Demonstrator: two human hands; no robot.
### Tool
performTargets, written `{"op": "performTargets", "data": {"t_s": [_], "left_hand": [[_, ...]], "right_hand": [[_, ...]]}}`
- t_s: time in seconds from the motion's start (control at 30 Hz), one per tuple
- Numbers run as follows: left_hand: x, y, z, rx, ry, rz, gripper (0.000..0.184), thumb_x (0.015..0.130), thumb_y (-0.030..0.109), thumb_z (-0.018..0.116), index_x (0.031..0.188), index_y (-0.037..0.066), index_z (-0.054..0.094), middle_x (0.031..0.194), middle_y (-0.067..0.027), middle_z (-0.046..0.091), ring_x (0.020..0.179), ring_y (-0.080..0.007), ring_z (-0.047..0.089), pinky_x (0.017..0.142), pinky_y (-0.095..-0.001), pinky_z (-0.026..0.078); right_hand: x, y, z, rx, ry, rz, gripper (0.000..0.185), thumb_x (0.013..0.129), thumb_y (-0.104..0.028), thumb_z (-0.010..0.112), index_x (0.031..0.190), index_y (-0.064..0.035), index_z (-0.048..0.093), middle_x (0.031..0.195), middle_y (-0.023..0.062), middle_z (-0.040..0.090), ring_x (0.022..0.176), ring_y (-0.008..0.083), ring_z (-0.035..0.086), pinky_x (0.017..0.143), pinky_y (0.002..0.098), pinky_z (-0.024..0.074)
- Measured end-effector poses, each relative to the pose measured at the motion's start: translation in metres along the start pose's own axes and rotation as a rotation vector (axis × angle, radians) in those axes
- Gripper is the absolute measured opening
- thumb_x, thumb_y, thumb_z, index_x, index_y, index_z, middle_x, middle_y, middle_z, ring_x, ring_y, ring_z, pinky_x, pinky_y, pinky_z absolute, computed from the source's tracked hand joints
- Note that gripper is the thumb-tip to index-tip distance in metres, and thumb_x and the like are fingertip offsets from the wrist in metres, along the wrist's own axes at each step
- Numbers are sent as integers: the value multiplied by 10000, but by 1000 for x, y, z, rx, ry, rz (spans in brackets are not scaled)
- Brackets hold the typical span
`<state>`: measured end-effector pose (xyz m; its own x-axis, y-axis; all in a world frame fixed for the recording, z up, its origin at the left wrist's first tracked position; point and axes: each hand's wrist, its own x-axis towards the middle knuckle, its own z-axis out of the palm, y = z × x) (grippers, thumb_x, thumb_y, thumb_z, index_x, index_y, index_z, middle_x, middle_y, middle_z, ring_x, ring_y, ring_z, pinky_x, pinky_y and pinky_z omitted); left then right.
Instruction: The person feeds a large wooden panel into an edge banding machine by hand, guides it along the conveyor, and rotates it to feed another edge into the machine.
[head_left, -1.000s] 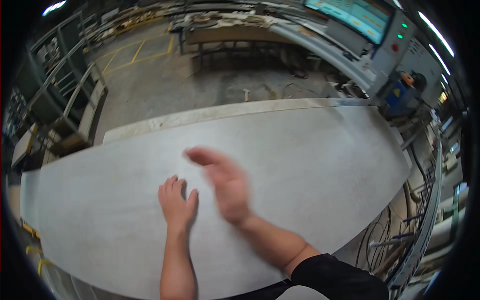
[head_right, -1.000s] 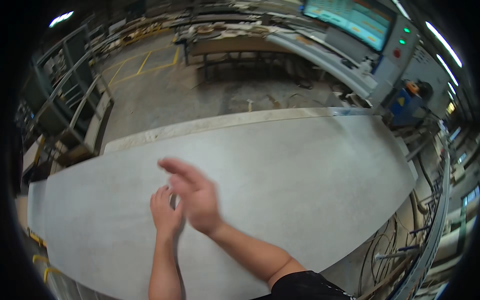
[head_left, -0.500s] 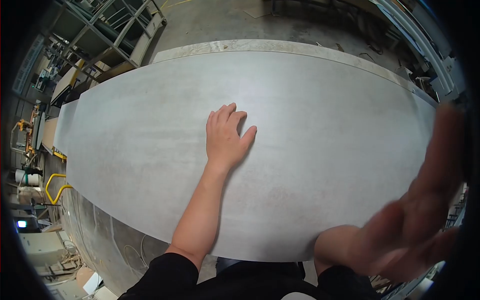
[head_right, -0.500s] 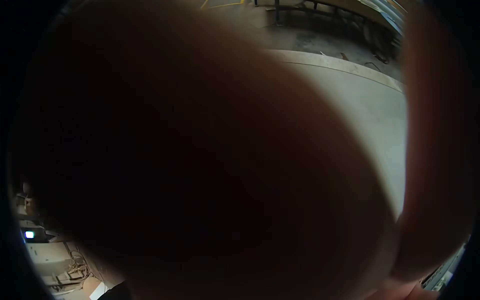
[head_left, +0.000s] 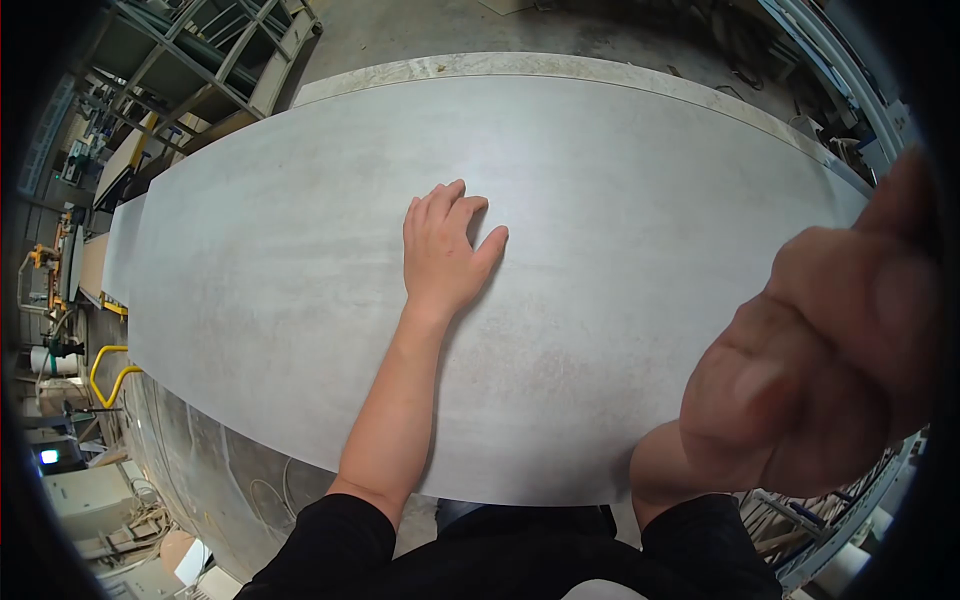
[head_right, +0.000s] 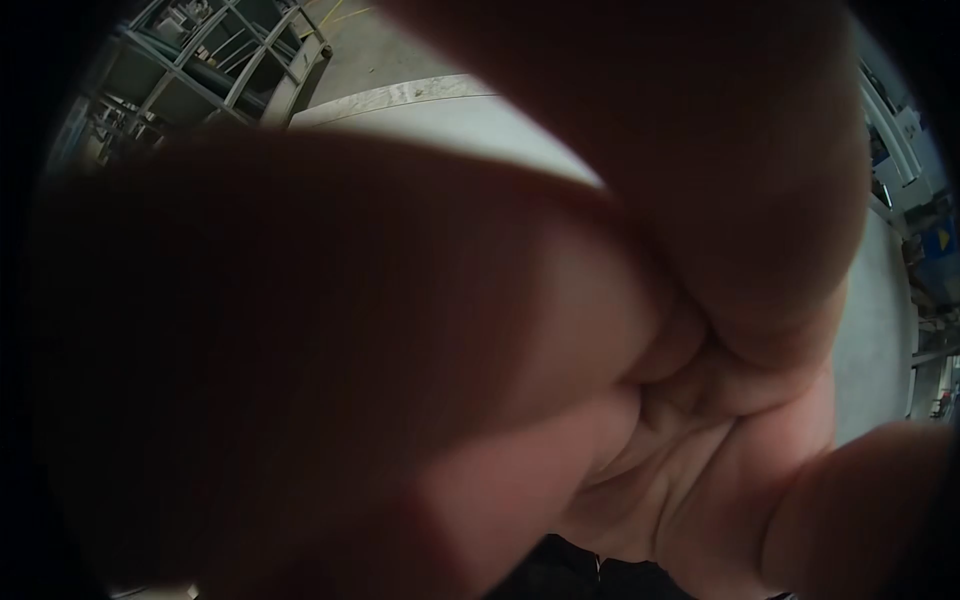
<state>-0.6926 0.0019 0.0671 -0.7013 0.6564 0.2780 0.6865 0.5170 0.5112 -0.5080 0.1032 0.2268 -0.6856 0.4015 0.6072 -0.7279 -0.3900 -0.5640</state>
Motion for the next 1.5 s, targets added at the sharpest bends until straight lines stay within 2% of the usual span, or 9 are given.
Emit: {"op": "performTargets", "data": {"t_s": [0.43,0.9,0.97,1.0,1.1,1.23,1.33,1.4,1.5], "left_hand": [[-2,-31,35,83,138,116,373,811,322,703,1095,88,646,1343,-128,527,1314,-328,415,1159,-483,238],[2,-11,8,-17,26,32,353,813,307,701,1089,94,648,1321,-129,537,1313,-329,421,1155,-488,243],[3,-11,8,-7,47,63,348,793,285,719,1059,70,656,1295,-136,556,1219,-332,481,1086,-457,315],[3,-12,7,-34,-1,32,343,811,291,704,1079,83,652,1318,-138,536,1307,-340,426,1152,-492,247],[3,-12,8,-31,26,43,345,809,292,703,1079,83,651,1306,-144,542,1304,-346,428,1151,-497,246],[4,-9,7,-36,27,48,356,801,305,704,1077,87,653,1316,-156,544,1311,-352,423,1153,-504,236],[0,-5,7,7,51,82,353,786,298,716,1059,83,654,1314,-157,554,1279,-352,451,1127,-495,274],[7,-8,7,8,51,108,341,788,291,716,1053,85,657,1317,-158,553,1281,-346,450,1128,-494,272],[5,-5,8,-18,21,183,333,798,288,713,1055,84,660,1321,-150,553,1277,-336,451,1127,-487,274]], "right_hand": [[-4,-10,-25,-174,-16,51,827,948,-528,482,1542,-50,162,1335,106,432,1183,261,507,1079,453,355],[10,-22,-36,-325,10,201,847,931,-524,509,1533,-20,190,1234,91,513,1101,234,557,1044,445,398],[11,-34,-37,-354,-11,210,850,929,-524,513,1531,-16,194,1219,89,525,1090,230,564,1039,444,404],[14,-35,-38,-372,-24,213,851,928,-524,515,1530,-14,196,1212,88,531,1084,228,567,1037,443,407],[35,-31,-26,-456,-71,199,855,924,-523,521,1528,-8,202,1190,85,548,1066,223,578,1029,441,416],[24,-18,-29,-468,8,37,773,941,-446,494,1502,25,244,1213,181,595,1065,300,619,971,480,474],[18,0,-20,-774,172,55,589,891,-288,548,1360,60,472,1129,219,648,1040,315,644,942,429,504],[10,21,-30,-1101,289,169,439,838,-101,647,1259,8,588,1110,154,675,1035,255,650,937,370,498],[-71,44,-45,-1691,241,251,431,839,-167,699,1232,-21,600,1248,191,604,1127,389,583,1008,423,447]]}}
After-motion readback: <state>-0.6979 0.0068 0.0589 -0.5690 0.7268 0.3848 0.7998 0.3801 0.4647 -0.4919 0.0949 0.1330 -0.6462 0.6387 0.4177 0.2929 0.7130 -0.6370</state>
